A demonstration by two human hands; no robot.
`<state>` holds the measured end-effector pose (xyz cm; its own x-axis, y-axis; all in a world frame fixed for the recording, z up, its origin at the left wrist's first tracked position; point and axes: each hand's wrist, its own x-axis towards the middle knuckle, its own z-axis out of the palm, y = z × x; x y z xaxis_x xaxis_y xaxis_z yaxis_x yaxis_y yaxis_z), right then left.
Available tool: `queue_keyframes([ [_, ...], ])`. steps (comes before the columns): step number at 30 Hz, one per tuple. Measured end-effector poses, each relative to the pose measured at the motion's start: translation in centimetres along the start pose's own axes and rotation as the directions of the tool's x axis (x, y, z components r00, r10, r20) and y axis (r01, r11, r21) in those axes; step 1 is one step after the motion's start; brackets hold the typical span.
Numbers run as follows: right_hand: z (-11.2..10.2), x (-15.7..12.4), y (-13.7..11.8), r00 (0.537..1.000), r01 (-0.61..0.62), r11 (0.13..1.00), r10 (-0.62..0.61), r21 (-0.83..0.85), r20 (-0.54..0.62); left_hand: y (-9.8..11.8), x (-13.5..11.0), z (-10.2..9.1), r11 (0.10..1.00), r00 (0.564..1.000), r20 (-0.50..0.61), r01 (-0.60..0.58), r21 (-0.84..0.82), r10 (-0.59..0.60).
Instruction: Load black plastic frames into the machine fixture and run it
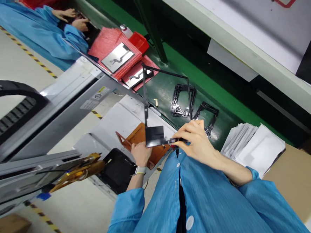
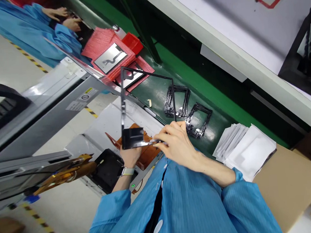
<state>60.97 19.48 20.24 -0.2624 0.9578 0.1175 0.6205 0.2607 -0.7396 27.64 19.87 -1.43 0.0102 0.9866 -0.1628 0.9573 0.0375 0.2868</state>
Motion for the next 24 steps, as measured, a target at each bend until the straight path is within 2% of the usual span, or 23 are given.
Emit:
queue_keyframes([
  [3, 1.2, 1.4, 7.6, 0.985, -0.173, 0.983, 0.172, -0.054, -0.029, 0.8, -0.6, -0.1, 0.997, 0.997, -0.075, 0.017, 0.079, -0.011],
  [5, 1.2, 1.8, 14.4, 0.929, -0.369, 0.919, 0.362, -0.139, -0.073, 1.2, -1.1, -0.2, 0.996, 0.996, -0.086, -0.008, 0.087, 0.016],
  [6, 0.8, 1.7, 18.0, 0.878, -0.478, 0.858, 0.466, -0.186, -0.107, 1.4, -1.4, -0.3, 0.996, 0.996, -0.088, -0.018, 0.085, 0.025],
  [8, -0.6, 0.8, 24.8, 0.736, -0.675, 0.690, 0.658, -0.263, -0.160, 1.5, -1.9, -0.4, 0.996, 0.995, -0.090, -0.031, 0.083, 0.038],
  [11, -3.4, -1.8, 32.4, 0.518, -0.834, 0.423, 0.821, -0.355, -0.239, 1.3, -2.5, -0.4, 0.995, 0.995, -0.092, -0.038, 0.089, 0.046],
  [13, -4.8, -3.5, 35.3, 0.433, -0.874, 0.303, 0.841, -0.381, -0.324, 1.0, -2.8, -0.4, 0.995, 0.994, -0.096, -0.040, 0.096, 0.049],
  [14, -5.2, -4.2, 36.0, 0.420, -0.882, 0.276, 0.828, -0.383, -0.371, 0.9, -3.0, -0.3, 0.994, 0.994, -0.098, -0.041, 0.097, 0.050],
  [16, -4.8, -5.3, 36.3, 0.449, -0.878, 0.290, 0.777, -0.381, -0.441, 0.8, -3.2, -0.3, 0.995, 0.994, -0.101, -0.040, 0.090, 0.049],
  [18, -2.6, -5.9, 35.1, 0.546, -0.829, 0.396, 0.727, -0.394, -0.417, 1.0, -3.4, -0.4, 0.997, 0.994, -0.099, -0.037, 0.066, 0.043],
  [20, 1.2, -6.4, 32.7, 0.683, -0.719, 0.565, 0.681, -0.405, -0.264, 1.5, -3.6, -0.4, 0.999, 0.995, -0.090, -0.031, 0.030, 0.034],
  [22, 6.0, -7.0, 29.8, 0.796, -0.569, 0.726, 0.604, -0.387, -0.037, 2.1, -3.9, -0.3, 1.000, 0.997, -0.074, -0.030, -0.006, 0.029],
  [23, 8.3, -7.4, 28.4, 0.825, -0.505, 0.775, 0.563, -0.380, 0.054, 2.4, -4.1, -0.2, 0.999, 0.997, -0.065, -0.031, -0.020, 0.030],
  [24, 10.4, -7.8, 27.2, 0.834, -0.463, 0.798, 0.539, -0.386, 0.116, 2.7, -4.2, -0.1, 0.999, 0.998, -0.060, -0.033, -0.029, 0.031],
])
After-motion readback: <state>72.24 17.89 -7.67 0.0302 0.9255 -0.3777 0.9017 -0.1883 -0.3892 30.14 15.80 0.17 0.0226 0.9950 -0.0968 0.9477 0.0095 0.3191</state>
